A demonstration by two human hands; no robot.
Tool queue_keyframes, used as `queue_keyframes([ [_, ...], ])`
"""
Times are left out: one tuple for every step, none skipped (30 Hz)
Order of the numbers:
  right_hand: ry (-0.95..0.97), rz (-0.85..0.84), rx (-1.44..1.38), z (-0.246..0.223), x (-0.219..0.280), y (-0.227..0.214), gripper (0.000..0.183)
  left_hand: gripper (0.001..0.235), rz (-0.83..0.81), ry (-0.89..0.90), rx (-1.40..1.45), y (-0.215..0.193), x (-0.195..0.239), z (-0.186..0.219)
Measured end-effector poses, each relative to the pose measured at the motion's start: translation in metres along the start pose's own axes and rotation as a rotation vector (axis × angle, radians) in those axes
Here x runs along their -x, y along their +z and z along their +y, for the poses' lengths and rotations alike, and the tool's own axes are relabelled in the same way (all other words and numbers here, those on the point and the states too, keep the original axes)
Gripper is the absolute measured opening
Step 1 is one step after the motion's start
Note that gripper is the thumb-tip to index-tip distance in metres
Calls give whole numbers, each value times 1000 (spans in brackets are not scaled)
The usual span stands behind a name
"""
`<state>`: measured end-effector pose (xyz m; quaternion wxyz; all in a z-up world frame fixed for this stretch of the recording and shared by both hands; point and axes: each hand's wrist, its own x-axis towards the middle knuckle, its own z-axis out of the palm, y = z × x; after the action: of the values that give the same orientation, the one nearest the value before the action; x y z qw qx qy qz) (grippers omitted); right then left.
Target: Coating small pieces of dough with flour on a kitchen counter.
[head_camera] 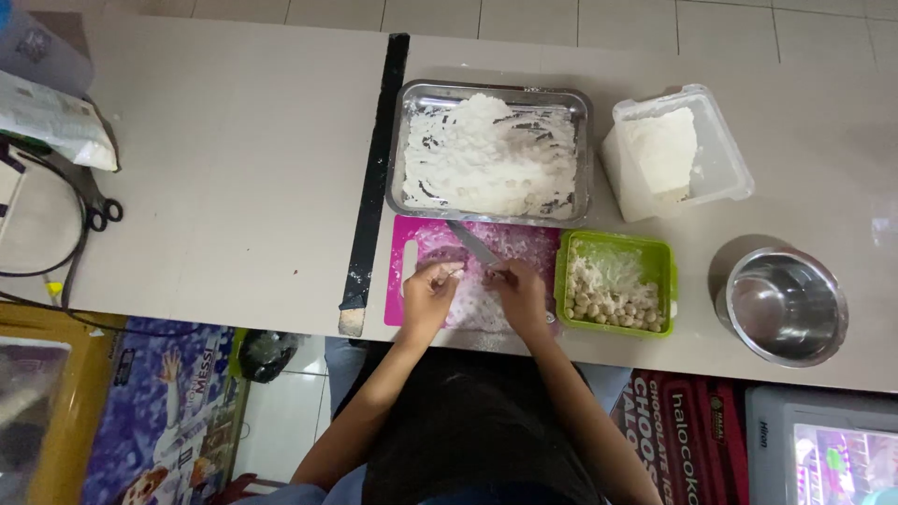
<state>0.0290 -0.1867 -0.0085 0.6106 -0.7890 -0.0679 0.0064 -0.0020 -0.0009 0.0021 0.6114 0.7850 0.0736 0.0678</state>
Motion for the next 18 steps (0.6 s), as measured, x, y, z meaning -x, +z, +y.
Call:
queue_keyframes([
  [-1, 1, 1, 7, 2, -3, 15, 20, 0, 1, 1, 0, -1, 7],
  [50, -10, -235, 14, 5, -6, 14, 22, -23, 5, 36, 1, -1, 14],
  [103, -20, -473, 21, 9, -8, 14, 24, -45, 6, 69, 0, 0, 21],
  [104, -21, -473, 19, 11, -10, 14, 24, -45, 6, 69, 3, 0, 18],
  [145, -7, -524, 18, 13, -11, 14, 20, -51, 17, 123, 5, 1, 16],
  [186, 7, -576, 16, 15, -12, 15, 17, -56, 28, 176, 7, 1, 14],
  [180, 7, -576, 13, 13, -12, 15, 17, -56, 34, 176, 8, 0, 10],
  [207, 29, -605, 11, 11, -13, 18, 15, -82, 9, 203, 9, -2, 6],
  [239, 53, -632, 9, 12, -14, 23, 13, -111, -20, 231, 11, -1, 1],
  [239, 55, -632, 9, 11, -15, 23, 13, -114, -20, 231, 12, -2, 3],
  [231, 68, -632, 10, 12, -16, 21, 11, -117, -13, 222, 12, -1, 4],
  [223, 80, -632, 10, 13, -16, 20, 10, -121, -7, 213, 13, 0, 5],
  [223, 81, -631, 15, 13, -18, 20, 10, -123, -8, 214, 16, 0, -2],
  [231, 85, -627, 19, 13, -20, 14, 11, -139, -14, 241, 19, 0, -9],
  [236, 88, -624, 23, 10, -20, 9, 14, -153, -17, 267, 21, -2, -16],
  [235, 87, -624, 21, 7, -23, 9, 14, -152, -15, 267, 23, -3, -18],
  [243, 96, -581, 19, 5, -25, 8, 16, -164, 27, 290, 24, -3, -20],
  [250, 105, -537, 16, 3, -27, 7, 19, -175, 68, 312, 25, -4, -22],
])
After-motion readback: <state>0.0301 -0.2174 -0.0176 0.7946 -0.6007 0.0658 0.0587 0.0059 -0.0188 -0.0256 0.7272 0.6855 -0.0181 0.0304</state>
